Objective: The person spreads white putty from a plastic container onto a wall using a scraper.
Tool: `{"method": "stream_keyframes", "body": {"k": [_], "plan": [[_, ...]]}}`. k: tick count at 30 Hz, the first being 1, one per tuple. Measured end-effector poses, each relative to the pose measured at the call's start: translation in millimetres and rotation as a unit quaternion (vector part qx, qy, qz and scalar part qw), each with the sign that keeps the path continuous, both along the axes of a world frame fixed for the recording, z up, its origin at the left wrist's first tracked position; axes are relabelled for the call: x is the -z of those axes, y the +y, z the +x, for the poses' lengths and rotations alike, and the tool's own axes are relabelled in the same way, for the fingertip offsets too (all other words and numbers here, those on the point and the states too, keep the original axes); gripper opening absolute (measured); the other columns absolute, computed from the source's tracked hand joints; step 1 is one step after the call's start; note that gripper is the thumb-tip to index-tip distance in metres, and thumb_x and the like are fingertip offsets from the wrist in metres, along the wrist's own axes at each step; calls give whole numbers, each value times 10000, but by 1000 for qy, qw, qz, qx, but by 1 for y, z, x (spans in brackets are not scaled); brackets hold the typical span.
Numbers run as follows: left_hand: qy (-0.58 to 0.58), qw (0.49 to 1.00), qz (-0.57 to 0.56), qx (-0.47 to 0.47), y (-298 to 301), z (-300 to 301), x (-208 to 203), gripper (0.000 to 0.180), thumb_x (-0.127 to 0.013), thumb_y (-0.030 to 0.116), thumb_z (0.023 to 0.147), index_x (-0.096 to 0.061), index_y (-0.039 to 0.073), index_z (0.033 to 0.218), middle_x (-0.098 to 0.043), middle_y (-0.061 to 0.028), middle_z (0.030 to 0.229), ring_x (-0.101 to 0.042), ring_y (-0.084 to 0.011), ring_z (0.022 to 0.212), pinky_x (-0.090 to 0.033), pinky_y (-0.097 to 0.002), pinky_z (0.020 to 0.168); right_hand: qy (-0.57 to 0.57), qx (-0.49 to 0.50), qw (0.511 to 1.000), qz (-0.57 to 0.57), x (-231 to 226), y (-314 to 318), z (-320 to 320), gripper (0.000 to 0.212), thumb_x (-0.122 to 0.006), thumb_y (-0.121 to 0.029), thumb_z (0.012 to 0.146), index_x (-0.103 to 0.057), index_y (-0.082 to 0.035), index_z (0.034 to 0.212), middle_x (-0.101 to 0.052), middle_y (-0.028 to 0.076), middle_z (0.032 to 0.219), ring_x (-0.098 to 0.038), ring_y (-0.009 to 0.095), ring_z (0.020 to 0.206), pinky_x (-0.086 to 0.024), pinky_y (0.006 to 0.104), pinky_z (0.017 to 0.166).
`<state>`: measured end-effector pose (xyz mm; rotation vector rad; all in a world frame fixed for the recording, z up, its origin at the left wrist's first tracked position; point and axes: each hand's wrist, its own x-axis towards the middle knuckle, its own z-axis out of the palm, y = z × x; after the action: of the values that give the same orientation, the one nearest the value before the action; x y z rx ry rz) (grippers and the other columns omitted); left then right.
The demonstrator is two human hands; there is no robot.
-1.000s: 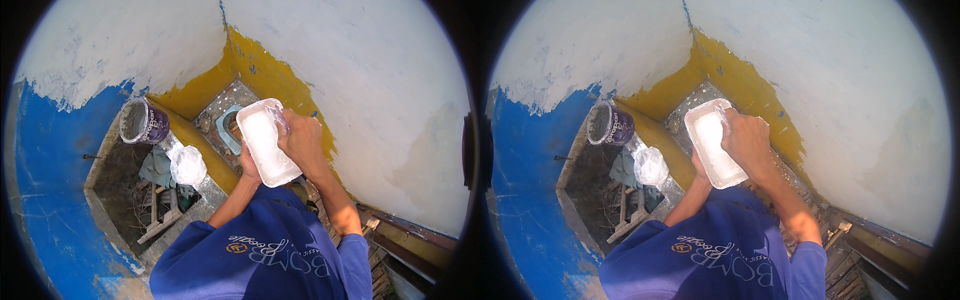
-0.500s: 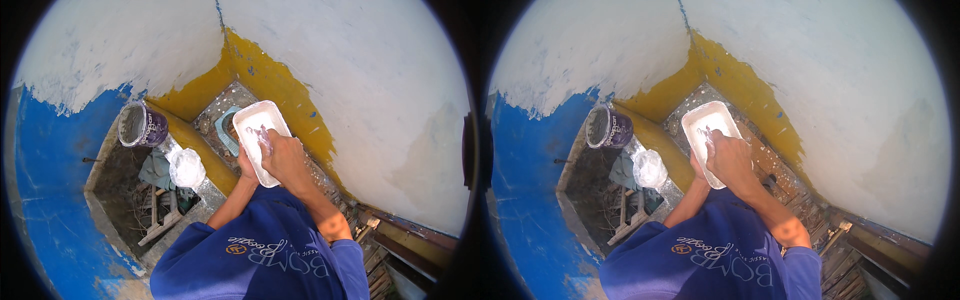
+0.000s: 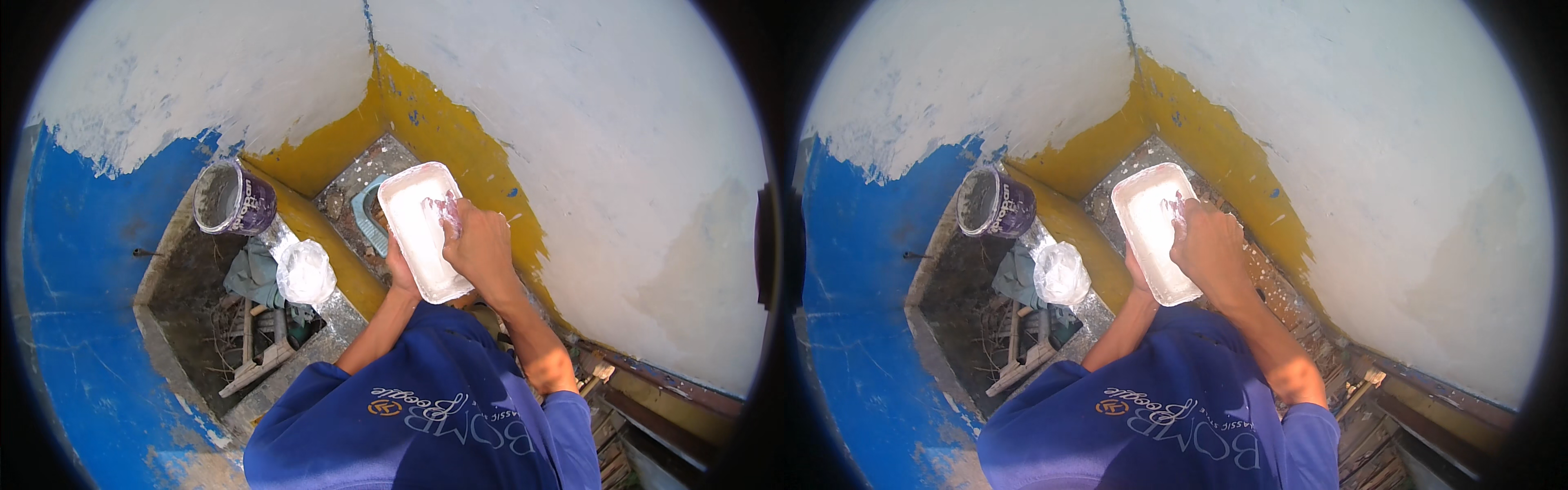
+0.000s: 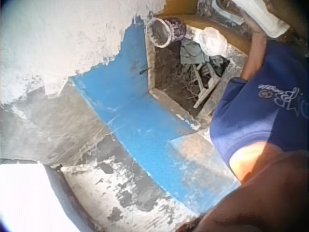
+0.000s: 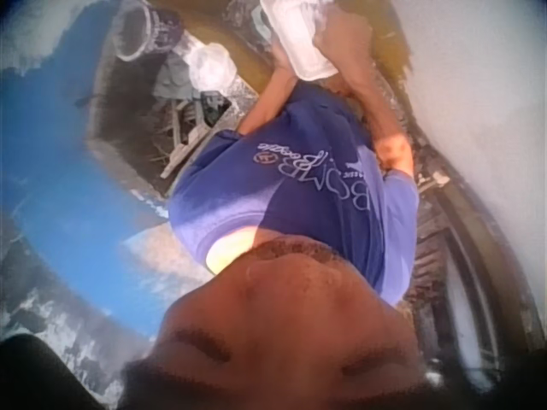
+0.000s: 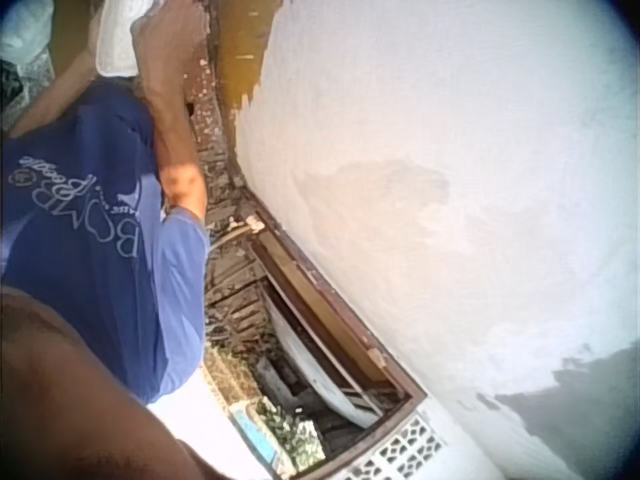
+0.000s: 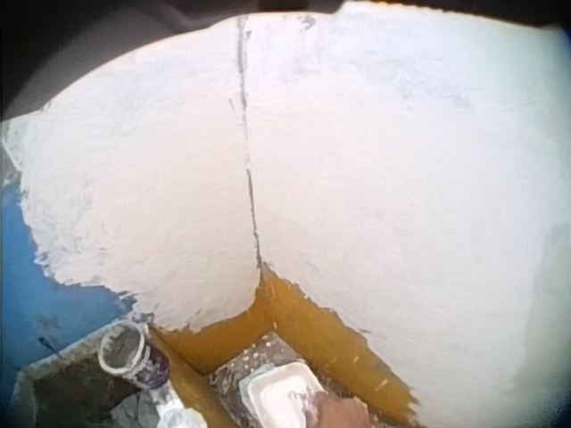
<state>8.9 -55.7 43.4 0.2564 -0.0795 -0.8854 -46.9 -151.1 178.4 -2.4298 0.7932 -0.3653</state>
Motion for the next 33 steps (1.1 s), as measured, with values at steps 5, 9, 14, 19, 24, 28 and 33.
{"method": "stream_keyframes", "body": {"k": [5, 9, 14, 19, 24, 28, 33], "plan": [[22, 998, -63, 17, -1, -7, 6, 627, -282, 489, 1021, -356, 69, 1479, -443, -136, 1469, -454, -310, 1324, -335, -447, 1136, -33, -22, 999, 14, -6, -4, 12, 166, -676, -100, 761, -612, 48, 799, -599, 284, 688, -596, 475, 668, -468, 527, 619], [30, 997, -74, 23, -2, -7, -5, 648, -287, 510, 1013, -356, 64, 1477, -441, -136, 1470, -459, -305, 1321, -345, -448, 1131, 2, -5, 999, -40, -7, -11, 10, 133, -662, -95, 773, -623, 26, 812, -605, 266, 685, -600, 461, 660, -466, 519, 606], [16, 994, 105, 6, -1, -8, -13, 648, -327, 511, 1002, -371, 57, 1462, -484, -141, 1430, -512, -304, 1268, -400, -442, 1091, -47, 0, 997, -55, -15, -21, 3, 91, -644, -93, 783, -639, -10, 822, -611, 240, 679, -589, 444, 627, -450, 504, 577], [29, 995, 97, -5, -1, -11, -15, 646, -341, 503, 997, -371, 54, 1461, -482, -146, 1430, -508, -302, 1272, -392, -440, 1097, 14, -2, 998, -58, -5, -15, -7, 96, -651, -97, 778, -632, -8, 810, -612, 239, 683, -591, 446, 646, -454, 498, 584], [26, 997, 74, -9, -2, -7, -3, 635, -340, 493, 1000, -374, 55, 1458, -482, -144, 1430, -498, -305, 1279, -373, -442, 1110, 1, -22, 1000, 1, 4, -4, -13, 137, -651, -108, 793, -645, 18, 844, -605, 272, 664, -613, 458, 645, -486, 530, 623], [15, 997, 77, -15, -3, -7, -6, 632, -330, 495, 1005, -377, 57, 1457, -478, -144, 1433, -486, -305, 1288, -358, -443, 1118, -39, -17, 998, 38, 4, 4, -6, 121, -664, -101, 759, -626, 9, 790, -589, 252, 660, -586, 458, 632, -456, 504, 581], [6, 1000, 9, -19, -2, -3, -4, 605, -314, 480, 1017, -396, 61, 1446, -490, -139, 1419, -488, -301, 1283, -357, -442, 1118, -30, -27, 999, 14, -1, 5, 2, 123, -668, -103, 758, -622, 9, 784, -588, 257, 658, -589, 459, 636, -457, 509, 580]]}}
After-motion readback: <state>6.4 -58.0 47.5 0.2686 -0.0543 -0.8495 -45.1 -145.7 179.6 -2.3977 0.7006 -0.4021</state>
